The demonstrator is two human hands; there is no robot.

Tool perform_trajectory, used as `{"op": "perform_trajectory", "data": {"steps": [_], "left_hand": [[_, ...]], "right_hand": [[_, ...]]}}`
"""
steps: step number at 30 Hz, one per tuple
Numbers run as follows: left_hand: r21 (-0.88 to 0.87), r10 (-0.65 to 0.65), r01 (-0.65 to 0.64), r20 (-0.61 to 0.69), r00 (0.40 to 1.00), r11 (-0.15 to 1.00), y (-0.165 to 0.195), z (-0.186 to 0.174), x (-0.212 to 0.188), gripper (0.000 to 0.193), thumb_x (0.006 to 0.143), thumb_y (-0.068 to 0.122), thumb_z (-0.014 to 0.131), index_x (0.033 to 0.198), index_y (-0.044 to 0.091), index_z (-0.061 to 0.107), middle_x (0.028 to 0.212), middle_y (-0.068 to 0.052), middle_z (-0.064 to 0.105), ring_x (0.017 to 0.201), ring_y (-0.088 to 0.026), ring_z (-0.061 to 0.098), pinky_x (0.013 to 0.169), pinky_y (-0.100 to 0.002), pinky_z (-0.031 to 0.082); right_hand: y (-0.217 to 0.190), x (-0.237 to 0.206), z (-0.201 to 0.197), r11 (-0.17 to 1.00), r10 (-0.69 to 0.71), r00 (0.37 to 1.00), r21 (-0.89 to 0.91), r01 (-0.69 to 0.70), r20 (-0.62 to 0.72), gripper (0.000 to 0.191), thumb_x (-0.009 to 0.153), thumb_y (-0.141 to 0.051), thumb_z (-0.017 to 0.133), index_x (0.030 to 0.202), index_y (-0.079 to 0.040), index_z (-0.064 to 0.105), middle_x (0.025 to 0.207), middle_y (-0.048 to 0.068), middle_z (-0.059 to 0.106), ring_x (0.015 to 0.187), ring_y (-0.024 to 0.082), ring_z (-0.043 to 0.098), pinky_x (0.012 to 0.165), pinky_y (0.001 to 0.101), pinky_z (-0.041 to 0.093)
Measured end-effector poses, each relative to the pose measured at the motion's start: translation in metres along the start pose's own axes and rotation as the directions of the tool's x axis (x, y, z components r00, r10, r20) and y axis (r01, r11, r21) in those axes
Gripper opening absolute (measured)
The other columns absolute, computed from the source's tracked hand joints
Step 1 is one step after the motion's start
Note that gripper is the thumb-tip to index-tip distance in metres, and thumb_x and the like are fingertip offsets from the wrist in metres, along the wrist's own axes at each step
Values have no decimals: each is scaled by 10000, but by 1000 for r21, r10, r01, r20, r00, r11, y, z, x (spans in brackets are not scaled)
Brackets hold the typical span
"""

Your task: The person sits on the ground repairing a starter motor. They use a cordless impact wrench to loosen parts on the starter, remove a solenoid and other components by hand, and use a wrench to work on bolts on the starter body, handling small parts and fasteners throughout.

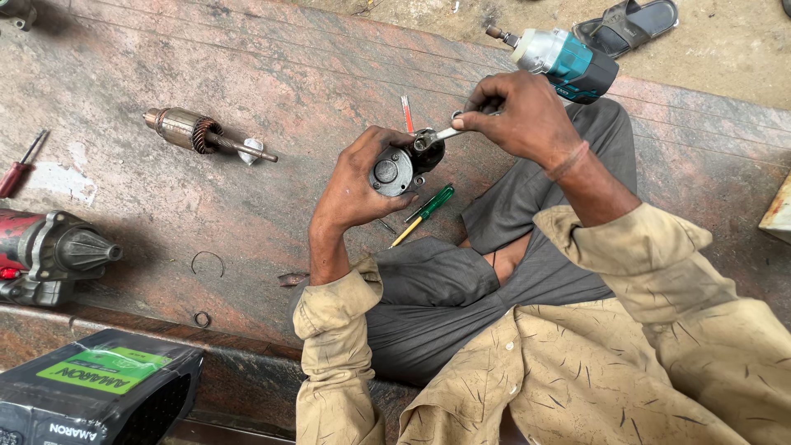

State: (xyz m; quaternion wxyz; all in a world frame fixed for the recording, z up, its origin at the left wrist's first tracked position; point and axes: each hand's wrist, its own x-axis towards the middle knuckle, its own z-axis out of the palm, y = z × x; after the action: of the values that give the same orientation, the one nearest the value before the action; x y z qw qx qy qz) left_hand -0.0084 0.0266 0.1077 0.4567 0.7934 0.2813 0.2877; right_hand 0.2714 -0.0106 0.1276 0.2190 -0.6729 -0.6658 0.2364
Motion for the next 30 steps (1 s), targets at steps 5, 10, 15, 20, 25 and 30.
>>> {"op": "perform_trajectory", "data": {"steps": [5, 10, 15, 20, 25, 30], "left_hand": [[35, -28, 27, 28, 999, 999, 0, -2, 0, 716, 569, 146, 938, 1223, 62, 659, 1169, -88, 669, 1121, -259, 703, 982, -368, 579], [32, -29, 28, 26, 999, 999, 1, -2, 0, 727, 563, 126, 935, 1232, 58, 658, 1194, -86, 679, 1145, -258, 703, 1010, -371, 574], [-20, 12, -12, 15, 1000, 1000, 2, 0, -2, 738, 608, 89, 906, 1311, 94, 677, 1252, -104, 669, 1198, -270, 690, 1050, -373, 568], [14, -4, 3, 33, 999, 1000, 2, -3, 0, 728, 650, 109, 910, 1343, 110, 688, 1226, -104, 670, 1154, -259, 698, 1013, -366, 572], [4, 40, -40, 0, 999, 999, 3, -2, 0, 769, 617, 117, 915, 1342, 101, 663, 1238, -109, 664, 1165, -266, 688, 1013, -366, 564], [-36, 18, -17, 11, 1000, 999, 4, -3, -2, 733, 643, 97, 902, 1337, 104, 667, 1262, -101, 662, 1195, -267, 692, 1041, -365, 569]], "right_hand": [[-1, 18, 1, 992, -97, 995, -76, 98, 25, 321, 817, -379, 900, 918, -86, 816, 817, 84, 747, 703, 238, 708, 653, 383, 544], [-1, 14, -3, 989, -4, 993, -148, 22, 121, 375, 844, -451, 847, 917, -85, 804, 788, 92, 729, 679, 253, 703, 626, 412, 531], [-22, -42, 25, 990, -137, 979, 56, 129, 152, 337, 1018, -412, 654, 1063, -86, 729, 868, 129, 701, 747, 251, 649, 671, 443, 536], [-65, -64, 96, 476, 311, 839, 691, -544, 446, 253, 1017, -317, 546, 1035, -76, 619, 765, 30, 609, 601, 123, 622, 567, 345, 535], [-48, -71, 90, 805, 216, 949, 509, -306, 229, 291, 1075, -282, 585, 1037, -5, 668, 779, 148, 572, 688, 176, 518, 613, 382, 459], [-22, -58, 51, 960, -13, 970, 275, -55, 241, 297, 1067, -322, 537, 1103, -55, 662, 900, 125, 670, 829, 241, 656, 754, 392, 511]]}}
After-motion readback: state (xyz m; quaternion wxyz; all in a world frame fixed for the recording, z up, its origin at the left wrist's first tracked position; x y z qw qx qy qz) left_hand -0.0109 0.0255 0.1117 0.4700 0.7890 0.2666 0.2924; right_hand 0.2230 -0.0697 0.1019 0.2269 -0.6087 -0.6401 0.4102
